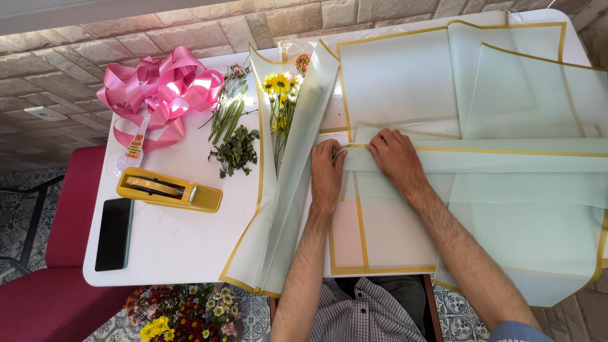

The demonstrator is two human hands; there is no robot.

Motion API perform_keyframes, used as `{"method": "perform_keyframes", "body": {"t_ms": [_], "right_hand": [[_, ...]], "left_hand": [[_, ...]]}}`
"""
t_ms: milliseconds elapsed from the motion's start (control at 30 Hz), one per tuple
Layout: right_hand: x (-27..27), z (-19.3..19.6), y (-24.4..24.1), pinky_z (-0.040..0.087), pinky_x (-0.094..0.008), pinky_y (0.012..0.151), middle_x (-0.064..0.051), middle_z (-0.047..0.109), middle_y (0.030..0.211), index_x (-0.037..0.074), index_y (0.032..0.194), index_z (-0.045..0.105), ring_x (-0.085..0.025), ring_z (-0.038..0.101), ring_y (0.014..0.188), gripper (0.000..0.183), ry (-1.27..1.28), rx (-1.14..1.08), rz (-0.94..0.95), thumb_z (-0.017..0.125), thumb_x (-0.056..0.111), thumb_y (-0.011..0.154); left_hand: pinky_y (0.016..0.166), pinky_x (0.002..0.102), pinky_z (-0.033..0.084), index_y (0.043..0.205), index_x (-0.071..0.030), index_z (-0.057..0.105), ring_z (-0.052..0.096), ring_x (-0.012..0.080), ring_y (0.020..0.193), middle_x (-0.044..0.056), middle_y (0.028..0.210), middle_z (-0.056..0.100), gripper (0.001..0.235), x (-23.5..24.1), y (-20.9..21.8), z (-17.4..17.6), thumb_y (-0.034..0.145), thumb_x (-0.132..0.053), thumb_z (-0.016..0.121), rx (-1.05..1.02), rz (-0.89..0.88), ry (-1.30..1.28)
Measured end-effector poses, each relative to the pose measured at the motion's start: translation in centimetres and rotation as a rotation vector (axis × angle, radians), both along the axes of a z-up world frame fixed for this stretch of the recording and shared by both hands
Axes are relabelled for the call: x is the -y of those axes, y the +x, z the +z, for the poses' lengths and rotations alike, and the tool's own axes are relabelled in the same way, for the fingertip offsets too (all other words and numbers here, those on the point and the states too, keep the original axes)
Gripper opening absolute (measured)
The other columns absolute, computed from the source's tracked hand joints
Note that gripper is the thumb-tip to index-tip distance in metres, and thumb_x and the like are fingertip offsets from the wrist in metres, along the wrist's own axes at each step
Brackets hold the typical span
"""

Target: The person organizes and unfolds several sheets of semi-transparent wrapping paper on a table, smoothing the surfaces and aligning the gold-edged sheets by hand.

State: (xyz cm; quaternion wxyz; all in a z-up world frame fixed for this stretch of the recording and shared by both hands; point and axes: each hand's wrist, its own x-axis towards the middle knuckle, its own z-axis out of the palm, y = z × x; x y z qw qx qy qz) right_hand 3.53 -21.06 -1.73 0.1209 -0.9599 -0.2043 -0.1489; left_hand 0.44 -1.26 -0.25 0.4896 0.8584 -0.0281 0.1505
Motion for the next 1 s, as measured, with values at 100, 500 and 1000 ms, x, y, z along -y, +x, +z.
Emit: {"method": "perform_keyframes", "body": {"t_ms": [100,500,1000], "right_hand": [[-0.1,-0.2,0.1,0.052,-0.04,0.096,-0.003,0.056,0.096,0.013,0.098,0.063,-0.023,0.063,0.104,0.018,0.049,0.01,-0.021,0.059,0.028,0.108],[-1.0,0.7,-0.1,0.051,-0.041,0.095,-0.002,0.054,0.092,0.014,0.097,0.062,-0.022,0.06,0.099,0.019,0.158,-0.013,-0.078,0.064,0.03,0.106],[-0.9,3.0,-3.1,0.032,-0.049,0.121,-0.009,0.068,0.122,0.011,0.118,0.068,-0.025,0.061,0.129,0.024,0.071,0.263,-0.033,0.063,0.03,0.105]], "left_hand": [[0.1,0.039,0.053,0.121,-0.01,0.058,0.06,0.0287,0.118,0.01,0.114,0.063,0.022,0.4,0.0,0.1,0.101,-0.012,0.066,0.024,0.015,0.097],[0.11,0.042,0.051,0.138,-0.013,0.058,0.056,0.0295,0.132,0.014,0.134,0.056,0.042,1.1,0.6,-1.6,0.099,0.002,0.062,0.081,0.058,0.42],[0.13,0.046,0.01,0.163,-0.03,0.028,0.023,0.0186,0.158,-0.004,0.171,0.027,0.055,3.2,0.6,-4.7,0.112,-0.05,0.025,0.014,-0.126,0.769]]}}
